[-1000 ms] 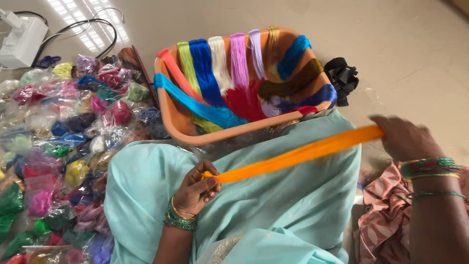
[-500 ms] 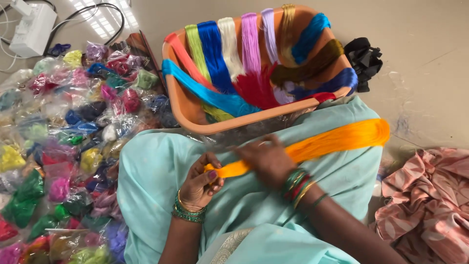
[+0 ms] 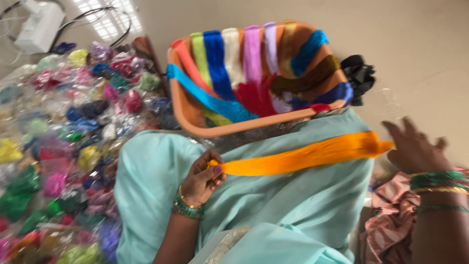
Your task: The person organizes colored yarn bundles from a basket, stretches a bundle of orange yarn, folds it into a compact shape, and then places it into a small clear plastic bag.
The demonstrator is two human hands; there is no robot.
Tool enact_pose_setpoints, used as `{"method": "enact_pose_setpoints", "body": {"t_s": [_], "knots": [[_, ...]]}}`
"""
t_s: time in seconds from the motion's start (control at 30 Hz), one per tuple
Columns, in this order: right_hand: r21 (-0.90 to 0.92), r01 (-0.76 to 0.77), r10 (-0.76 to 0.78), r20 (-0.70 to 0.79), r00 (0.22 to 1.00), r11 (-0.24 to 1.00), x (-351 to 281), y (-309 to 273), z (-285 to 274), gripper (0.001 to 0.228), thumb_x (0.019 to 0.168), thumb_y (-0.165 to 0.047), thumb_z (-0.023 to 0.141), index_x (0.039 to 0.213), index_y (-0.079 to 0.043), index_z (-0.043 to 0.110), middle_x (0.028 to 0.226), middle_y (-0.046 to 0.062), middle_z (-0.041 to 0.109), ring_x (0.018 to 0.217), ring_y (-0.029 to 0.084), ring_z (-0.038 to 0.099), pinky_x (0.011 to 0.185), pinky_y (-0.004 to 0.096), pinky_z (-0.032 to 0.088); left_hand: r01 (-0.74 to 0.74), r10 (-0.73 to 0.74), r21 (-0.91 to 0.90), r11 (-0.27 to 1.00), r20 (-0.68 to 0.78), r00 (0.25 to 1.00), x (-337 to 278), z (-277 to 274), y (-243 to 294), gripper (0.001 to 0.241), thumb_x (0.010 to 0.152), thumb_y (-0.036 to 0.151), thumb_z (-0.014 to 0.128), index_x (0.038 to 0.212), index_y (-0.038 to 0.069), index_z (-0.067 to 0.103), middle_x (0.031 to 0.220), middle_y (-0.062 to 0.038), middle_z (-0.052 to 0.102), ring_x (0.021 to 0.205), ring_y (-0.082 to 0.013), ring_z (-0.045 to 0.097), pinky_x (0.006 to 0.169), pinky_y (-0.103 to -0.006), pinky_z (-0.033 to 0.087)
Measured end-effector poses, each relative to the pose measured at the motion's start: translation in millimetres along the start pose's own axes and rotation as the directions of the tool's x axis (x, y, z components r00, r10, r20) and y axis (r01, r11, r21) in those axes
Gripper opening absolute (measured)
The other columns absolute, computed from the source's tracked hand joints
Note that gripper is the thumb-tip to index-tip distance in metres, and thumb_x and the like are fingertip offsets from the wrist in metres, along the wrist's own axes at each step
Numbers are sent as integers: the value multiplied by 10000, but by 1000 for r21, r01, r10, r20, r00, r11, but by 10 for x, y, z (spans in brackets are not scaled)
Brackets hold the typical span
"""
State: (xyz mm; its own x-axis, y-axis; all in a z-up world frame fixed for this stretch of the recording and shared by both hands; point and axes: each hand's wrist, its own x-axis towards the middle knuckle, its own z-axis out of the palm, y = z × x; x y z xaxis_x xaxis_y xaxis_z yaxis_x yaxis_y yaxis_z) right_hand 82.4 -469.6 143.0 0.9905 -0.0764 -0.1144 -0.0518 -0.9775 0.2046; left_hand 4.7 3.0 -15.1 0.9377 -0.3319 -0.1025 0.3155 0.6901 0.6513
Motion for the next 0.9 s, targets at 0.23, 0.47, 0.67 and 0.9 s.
{"method": "enact_pose_setpoints", "body": {"t_s": [0.23, 0.47, 0.67, 0.9], "knots": [[606, 478, -459, -200, 865, 636, -307, -1408, 159, 938, 620, -127, 808, 1473, -219, 430, 1531, 92, 458, 1382, 370, 410, 1167, 558, 198, -38, 40, -55, 998, 53, 998, -58, 16, 23, 202, 948, 119, 739, 1072, 47, 596, 799, -99, 694, 612, -91, 583, 491, -188, 389], [346, 760, -733, -237, 638, 550, -498, -2483, 221, 496, 782, -59, 659, 1249, -174, 538, 1163, 56, 687, 1225, 261, 614, 1193, 688, 41, -22, 24, -53, 998, 26, 999, -180, -11, 25, 211, 941, 119, 747, 1074, 59, 594, 798, -102, 693, 612, -96, 586, 505, -194, 399], [-9, 567, -502, -477, 722, 824, 78, -929, 398, 410, 726, 11, 580, 1066, -195, 678, 1064, 22, 705, 1140, 242, 671, 1160, 682, 188, -94, 99, -127, 987, 35, 995, -109, 32, 37, 195, 953, 134, 737, 1066, 74, 590, 805, -85, 689, 623, -79, 581, 493, -178, 390], [224, 333, -269, -272, 924, 916, 187, -123, 234, 389, 776, -185, 716, 1161, -225, 683, 1049, 21, 730, 1006, 285, 684, 1025, 567, 427, 55, -75, 156, 986, 127, 989, 42, 232, 6, 180, 966, 142, 737, 1073, 58, 620, 836, -76, 703, 635, -44, 576, 503, -173, 406]]}}
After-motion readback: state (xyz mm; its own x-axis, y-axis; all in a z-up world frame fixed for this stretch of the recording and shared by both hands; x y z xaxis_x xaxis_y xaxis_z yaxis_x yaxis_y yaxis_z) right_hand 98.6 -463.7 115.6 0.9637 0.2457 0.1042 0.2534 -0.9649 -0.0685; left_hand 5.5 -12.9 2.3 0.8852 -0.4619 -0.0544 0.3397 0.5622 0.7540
